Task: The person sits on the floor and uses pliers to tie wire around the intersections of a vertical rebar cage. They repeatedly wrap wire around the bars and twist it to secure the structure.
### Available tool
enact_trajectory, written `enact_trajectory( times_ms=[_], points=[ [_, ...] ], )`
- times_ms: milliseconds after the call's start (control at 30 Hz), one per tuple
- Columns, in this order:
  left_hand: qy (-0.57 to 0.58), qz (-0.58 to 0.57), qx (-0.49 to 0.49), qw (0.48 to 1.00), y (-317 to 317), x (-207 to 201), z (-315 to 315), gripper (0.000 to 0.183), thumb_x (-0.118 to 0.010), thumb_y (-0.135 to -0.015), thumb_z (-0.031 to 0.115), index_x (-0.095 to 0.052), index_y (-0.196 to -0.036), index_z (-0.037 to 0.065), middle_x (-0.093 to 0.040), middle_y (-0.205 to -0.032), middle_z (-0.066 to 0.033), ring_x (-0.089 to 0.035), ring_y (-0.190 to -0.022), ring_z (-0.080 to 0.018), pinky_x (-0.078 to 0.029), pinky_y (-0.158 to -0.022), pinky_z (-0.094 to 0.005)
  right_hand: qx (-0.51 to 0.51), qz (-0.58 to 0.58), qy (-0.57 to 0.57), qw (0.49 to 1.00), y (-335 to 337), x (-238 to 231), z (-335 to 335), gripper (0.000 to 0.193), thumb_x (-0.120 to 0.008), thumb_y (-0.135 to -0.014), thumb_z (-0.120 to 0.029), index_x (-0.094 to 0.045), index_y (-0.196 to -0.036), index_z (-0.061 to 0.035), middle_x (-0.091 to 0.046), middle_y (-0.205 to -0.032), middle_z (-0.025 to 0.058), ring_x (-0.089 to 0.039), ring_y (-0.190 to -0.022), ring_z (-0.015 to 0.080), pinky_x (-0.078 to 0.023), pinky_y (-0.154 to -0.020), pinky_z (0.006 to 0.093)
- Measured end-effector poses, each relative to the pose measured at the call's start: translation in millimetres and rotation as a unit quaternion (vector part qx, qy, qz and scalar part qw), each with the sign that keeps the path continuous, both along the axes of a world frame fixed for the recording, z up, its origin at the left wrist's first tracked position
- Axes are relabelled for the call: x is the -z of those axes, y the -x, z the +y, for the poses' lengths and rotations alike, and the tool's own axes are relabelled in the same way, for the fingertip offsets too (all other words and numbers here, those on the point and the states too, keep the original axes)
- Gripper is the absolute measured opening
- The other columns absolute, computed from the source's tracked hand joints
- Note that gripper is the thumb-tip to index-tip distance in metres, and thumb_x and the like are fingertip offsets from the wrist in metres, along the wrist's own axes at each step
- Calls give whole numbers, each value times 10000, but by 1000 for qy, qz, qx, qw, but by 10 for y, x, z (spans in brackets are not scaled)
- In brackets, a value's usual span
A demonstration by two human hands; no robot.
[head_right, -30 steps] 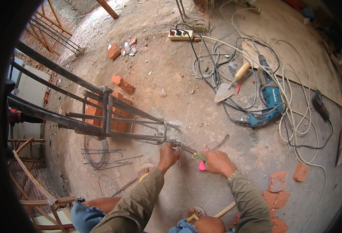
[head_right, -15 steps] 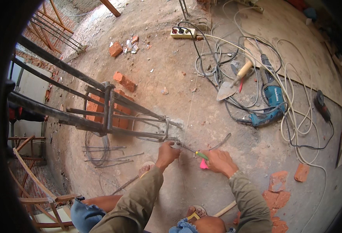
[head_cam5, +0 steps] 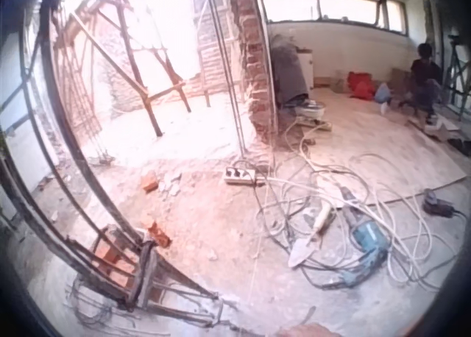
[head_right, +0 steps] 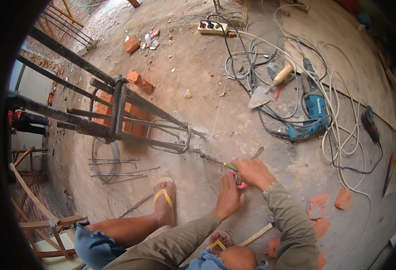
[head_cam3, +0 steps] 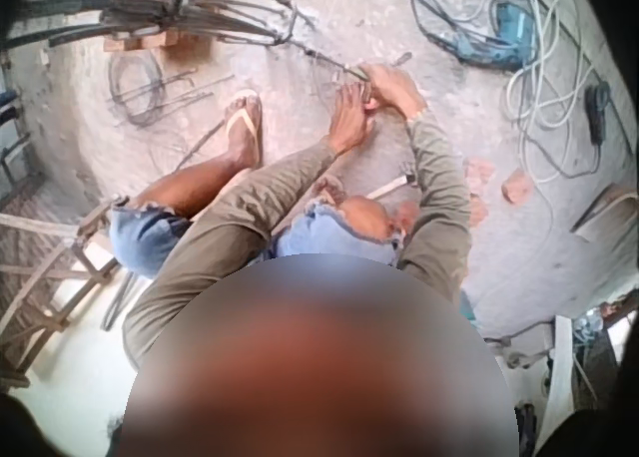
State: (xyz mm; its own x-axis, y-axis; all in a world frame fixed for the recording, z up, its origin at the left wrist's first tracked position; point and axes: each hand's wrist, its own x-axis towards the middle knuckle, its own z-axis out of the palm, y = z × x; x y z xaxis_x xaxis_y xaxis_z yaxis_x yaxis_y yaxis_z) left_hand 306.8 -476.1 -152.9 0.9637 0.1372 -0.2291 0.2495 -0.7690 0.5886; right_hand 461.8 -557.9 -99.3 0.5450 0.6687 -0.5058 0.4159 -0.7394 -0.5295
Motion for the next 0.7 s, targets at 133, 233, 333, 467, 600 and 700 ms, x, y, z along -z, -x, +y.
enact_trajectory(
  times_ms=[133, 233, 333, 467, 600, 700],
  points=[
    [0, 33, -32, 999, -222, 134, -29, 687, -767, -753, 242, -446, -1279, -61, -471, -1252, -274, -421, -1208, -431, -372, -968, -527, -16, 1, 7, 1000, -24, -66, 57, 197, -563, -870, -192, -650, -1033, -124, -696, -916, 183, -657, -908, 399, -502, -750, 503],
    [5, 50, -18, 999, -227, 211, -100, 634, -783, -722, 220, -487, -1223, -33, -502, -1172, -227, -458, -1113, -392, -390, -891, -504, -21, 1, 1, 1000, -45, -78, 51, 184, -588, -874, -200, -645, -1029, -119, -695, -922, 183, -655, -913, 400, -501, -758, 504],
    [-1, -27, 61, 998, -70, 200, -282, 584, -788, -708, 192, -514, -1183, -7, -504, -1163, -211, -480, -1071, -374, -404, -856, -463, -21, 24, -4, 999, -66, -12, -6, 184, -632, -875, -218, -641, -1026, -114, -692, -934, 189, -648, -924, 406, -499, -771, 508],
    [35, -166, 162, 972, 233, -92, -375, 457, -761, -716, 133, -541, -1097, 10, -562, -1065, -182, -531, -963, -346, -426, -803, -418, 7, 62, -22, 998, -55, 227, -93, 248, -705, -860, -243, -636, -1045, -93, -688, -914, 184, -655, -916, 399, -501, -776, 483],
    [189, -128, -91, 969, 371, -473, 86, 195, -680, -829, 184, -542, -804, 48, -584, -823, -106, -558, -750, -246, -435, -672, -383, 61, 246, -136, 958, -26, 504, -122, 317, -763, -826, -207, -627, -1055, -35, -683, -844, 123, -680, -779, 278, -509, -688, 399],
    [369, 97, -542, 748, 94, -478, 478, 424, -695, -888, 388, -490, -716, 58, -519, -693, -32, -510, -638, -169, -411, -576, -342, 160, 472, -135, 856, 43, 609, -155, 361, -789, -812, -150, -597, -1077, 0, -666, -818, 83, -662, -691, 191, -506, -613, 333]
  ],
)
